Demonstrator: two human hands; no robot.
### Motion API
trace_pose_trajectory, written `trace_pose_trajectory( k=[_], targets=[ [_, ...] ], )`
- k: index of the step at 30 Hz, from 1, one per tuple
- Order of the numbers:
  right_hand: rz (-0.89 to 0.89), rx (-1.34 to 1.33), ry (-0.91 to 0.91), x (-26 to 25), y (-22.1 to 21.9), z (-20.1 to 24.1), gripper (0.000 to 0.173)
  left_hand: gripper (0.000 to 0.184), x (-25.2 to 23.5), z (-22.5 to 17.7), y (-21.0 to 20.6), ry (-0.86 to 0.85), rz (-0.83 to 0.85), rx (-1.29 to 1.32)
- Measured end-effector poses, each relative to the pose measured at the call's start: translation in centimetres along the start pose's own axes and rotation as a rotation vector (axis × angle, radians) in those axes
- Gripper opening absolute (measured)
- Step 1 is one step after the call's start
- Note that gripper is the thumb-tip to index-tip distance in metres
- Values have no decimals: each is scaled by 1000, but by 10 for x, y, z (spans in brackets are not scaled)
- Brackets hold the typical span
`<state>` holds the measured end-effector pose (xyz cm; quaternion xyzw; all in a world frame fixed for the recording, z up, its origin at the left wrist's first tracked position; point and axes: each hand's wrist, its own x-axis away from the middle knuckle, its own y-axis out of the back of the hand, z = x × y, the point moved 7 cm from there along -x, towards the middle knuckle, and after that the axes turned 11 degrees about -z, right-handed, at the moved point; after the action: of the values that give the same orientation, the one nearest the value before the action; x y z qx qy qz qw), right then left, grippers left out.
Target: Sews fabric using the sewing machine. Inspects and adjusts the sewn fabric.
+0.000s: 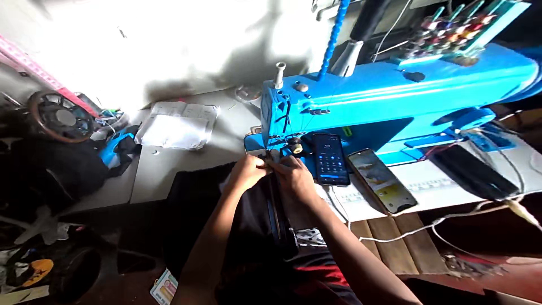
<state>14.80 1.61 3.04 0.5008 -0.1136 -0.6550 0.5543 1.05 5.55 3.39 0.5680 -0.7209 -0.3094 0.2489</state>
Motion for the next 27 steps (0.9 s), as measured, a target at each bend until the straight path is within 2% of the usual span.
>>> trace_pose_trajectory(
  k=[3, 9, 16, 19, 25, 27],
  targets=[
    [31, 65, -9, -3, -5, -2, 34, 15, 1, -2, 2, 13, 2, -4],
    [78, 137, -27, 2, -8, -4, 36, 15, -8, 10, 11, 51, -179, 22],
    [136, 168, -71, 5, -10, -3, 39, 22, -32, -3, 16, 169, -120, -193],
    [150, 176, -64, 5, -10, -4, 39, 22, -38, -8, 20, 191, -146, -259],
    [166, 182, -69, 6, -9, -2, 39, 25, -46, 1, 24, 131, -347, -273],
    [150, 182, -59, 5, -9, -3, 39, 28, -39, -4, 27, 71, -349, -301]
  ],
)
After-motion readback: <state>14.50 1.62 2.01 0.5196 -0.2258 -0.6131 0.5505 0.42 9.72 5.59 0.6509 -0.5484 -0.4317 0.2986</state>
